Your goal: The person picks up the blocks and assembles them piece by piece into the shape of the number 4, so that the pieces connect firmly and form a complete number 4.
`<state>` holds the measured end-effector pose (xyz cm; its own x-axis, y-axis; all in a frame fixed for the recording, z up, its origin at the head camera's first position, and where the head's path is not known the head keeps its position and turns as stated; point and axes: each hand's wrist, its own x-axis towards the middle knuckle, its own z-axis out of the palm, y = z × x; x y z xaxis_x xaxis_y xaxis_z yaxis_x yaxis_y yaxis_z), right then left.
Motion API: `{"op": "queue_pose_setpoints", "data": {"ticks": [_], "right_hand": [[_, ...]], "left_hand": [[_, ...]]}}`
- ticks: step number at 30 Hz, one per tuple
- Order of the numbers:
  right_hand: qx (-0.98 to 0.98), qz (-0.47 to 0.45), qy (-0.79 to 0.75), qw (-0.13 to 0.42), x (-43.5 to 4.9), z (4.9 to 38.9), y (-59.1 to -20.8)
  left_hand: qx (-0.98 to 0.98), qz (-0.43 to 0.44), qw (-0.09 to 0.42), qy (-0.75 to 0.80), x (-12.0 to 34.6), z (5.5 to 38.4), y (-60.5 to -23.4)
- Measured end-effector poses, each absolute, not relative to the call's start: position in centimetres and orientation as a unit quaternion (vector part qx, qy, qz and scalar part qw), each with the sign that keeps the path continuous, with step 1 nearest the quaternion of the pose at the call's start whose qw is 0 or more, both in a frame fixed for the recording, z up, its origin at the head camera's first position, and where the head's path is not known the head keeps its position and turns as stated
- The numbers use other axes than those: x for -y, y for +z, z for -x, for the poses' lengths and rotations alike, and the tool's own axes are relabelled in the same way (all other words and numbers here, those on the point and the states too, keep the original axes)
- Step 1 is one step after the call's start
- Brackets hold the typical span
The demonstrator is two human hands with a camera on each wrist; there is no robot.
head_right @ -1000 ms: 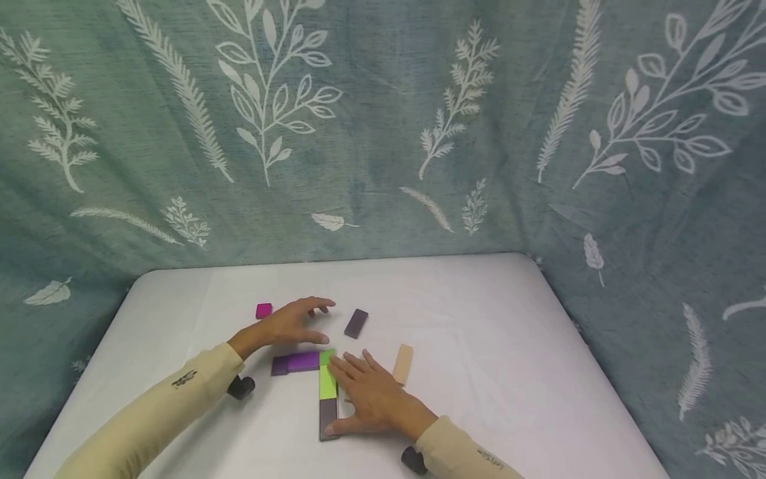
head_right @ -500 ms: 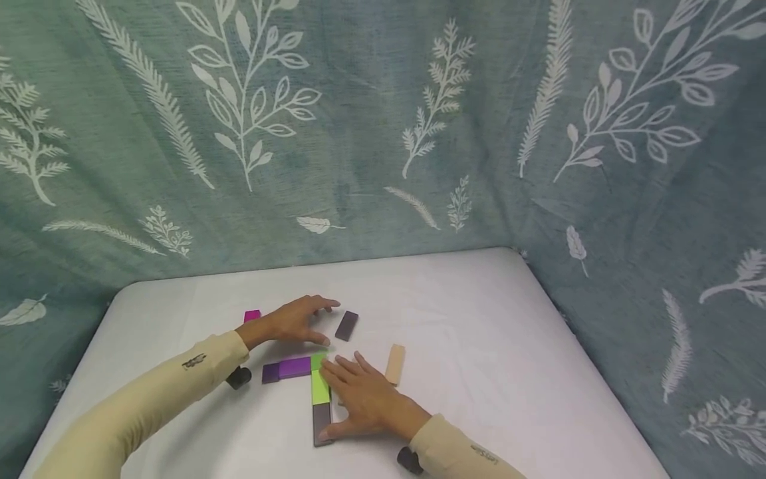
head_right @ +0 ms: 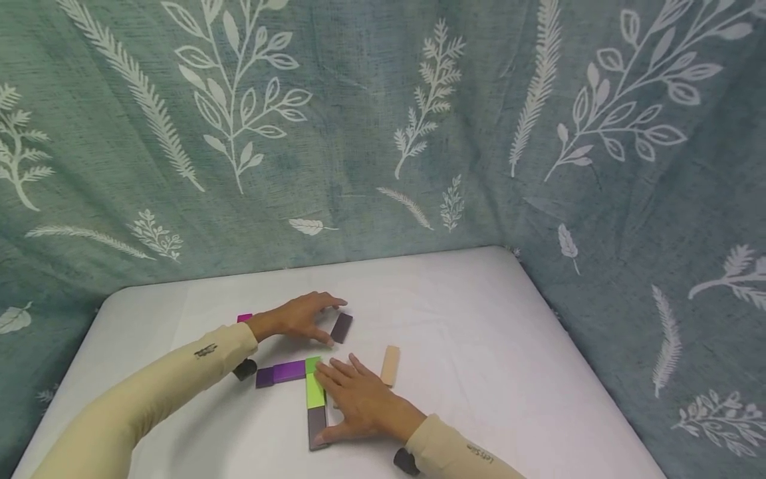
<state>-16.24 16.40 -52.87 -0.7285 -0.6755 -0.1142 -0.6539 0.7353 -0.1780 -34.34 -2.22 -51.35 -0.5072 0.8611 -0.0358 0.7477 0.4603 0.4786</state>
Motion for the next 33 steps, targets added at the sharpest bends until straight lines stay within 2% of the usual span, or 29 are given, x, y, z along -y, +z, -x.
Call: {"op": "queue_pose_setpoints", "data": {"ticks": [10, 33], "right_hand": [[-0.926, 0.365, -0.061, 0.075, -16.3, 16.1, -52.8], [-0.928, 0.358, -0.059, 0.085, -16.5, 16.2, -52.8]], "left_hand": [[-0.855, -0.471, 0.149, 0.158, 1.4, 34.7, -51.8], [-0.859, -0.479, 0.121, 0.137, 0.9, 35.0, -52.1]]}}
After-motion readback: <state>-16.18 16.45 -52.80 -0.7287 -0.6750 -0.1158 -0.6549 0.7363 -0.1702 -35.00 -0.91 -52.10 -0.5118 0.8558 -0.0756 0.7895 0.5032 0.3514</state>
